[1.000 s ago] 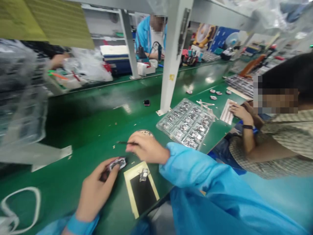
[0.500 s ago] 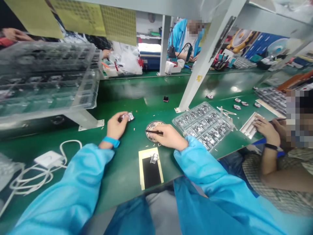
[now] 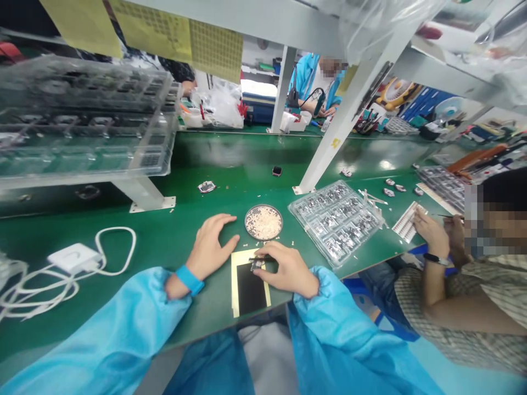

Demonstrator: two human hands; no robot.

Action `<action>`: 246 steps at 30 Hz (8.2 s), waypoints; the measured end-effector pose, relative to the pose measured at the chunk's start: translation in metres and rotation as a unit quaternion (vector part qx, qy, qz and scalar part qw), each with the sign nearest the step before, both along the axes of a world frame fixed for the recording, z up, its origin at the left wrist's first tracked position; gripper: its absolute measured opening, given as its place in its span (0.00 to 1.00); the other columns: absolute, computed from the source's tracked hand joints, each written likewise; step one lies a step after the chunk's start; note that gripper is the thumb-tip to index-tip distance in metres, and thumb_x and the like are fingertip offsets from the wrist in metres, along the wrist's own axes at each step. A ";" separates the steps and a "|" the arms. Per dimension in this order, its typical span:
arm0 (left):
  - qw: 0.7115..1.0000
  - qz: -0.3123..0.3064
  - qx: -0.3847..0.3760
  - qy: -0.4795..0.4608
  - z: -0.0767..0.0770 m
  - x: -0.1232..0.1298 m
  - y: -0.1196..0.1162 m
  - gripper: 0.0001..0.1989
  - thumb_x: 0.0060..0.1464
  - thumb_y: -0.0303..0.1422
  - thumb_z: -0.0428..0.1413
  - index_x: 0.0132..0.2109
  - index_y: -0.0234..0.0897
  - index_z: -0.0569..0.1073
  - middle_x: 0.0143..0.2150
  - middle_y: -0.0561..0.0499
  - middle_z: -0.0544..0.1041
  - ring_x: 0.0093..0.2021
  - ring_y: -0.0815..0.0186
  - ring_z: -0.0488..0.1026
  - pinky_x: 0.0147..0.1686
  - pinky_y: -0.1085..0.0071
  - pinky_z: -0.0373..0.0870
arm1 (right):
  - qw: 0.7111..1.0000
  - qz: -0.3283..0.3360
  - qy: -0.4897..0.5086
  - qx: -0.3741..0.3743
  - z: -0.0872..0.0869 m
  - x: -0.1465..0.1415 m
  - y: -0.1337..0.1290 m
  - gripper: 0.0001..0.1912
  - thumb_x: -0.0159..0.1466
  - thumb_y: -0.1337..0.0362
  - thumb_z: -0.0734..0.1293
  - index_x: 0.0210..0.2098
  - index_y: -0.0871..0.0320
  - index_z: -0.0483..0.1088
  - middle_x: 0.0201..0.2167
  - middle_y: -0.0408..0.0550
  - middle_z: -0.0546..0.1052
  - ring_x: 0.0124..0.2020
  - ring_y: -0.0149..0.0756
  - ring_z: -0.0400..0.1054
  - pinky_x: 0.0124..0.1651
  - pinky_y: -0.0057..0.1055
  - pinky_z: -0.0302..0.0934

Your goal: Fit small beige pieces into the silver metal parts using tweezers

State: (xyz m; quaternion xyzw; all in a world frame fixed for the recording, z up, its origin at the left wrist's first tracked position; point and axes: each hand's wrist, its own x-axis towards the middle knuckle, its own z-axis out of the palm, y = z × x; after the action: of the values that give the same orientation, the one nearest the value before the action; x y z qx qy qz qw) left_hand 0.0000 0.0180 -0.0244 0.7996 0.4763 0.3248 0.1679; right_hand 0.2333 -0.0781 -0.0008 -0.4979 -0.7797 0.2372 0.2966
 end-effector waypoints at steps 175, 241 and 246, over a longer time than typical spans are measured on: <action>0.814 -0.058 -0.451 -0.361 0.038 0.017 -0.044 0.22 0.61 0.45 0.57 0.52 0.31 0.76 0.35 0.42 0.81 0.29 0.63 0.76 0.21 0.76 0.63 | 0.937 -0.138 0.275 -0.163 0.024 0.020 0.004 0.15 0.58 0.57 0.75 0.41 0.59 0.78 0.34 0.46 0.80 0.33 0.33 0.72 0.36 0.28 0.63; 0.935 -0.043 -0.256 -0.243 0.027 0.022 -0.063 0.12 0.59 0.41 0.61 0.45 0.38 0.76 0.39 0.49 0.80 0.38 0.62 0.77 0.40 0.69 0.73 | 0.907 -0.148 0.349 -0.183 0.000 -0.035 0.013 0.19 0.55 0.53 0.77 0.36 0.60 0.73 0.25 0.42 0.72 0.25 0.28 0.63 0.28 0.25 0.58; 0.982 -0.072 -0.117 -0.126 0.031 0.020 -0.060 0.09 0.63 0.37 0.56 0.47 0.40 0.76 0.39 0.51 0.79 0.37 0.63 0.74 0.40 0.69 0.70 | 0.965 -0.068 0.249 -0.047 0.020 -0.012 0.019 0.15 0.63 0.55 0.72 0.44 0.58 0.77 0.38 0.48 0.76 0.35 0.34 0.69 0.36 0.28 0.63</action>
State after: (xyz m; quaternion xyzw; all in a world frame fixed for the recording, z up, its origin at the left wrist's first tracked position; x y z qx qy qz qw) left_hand 0.0197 -0.0423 0.0064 0.7594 0.4270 0.3520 0.3421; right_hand 0.2216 -0.0587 0.0194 -0.4884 -0.6331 0.3691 0.4737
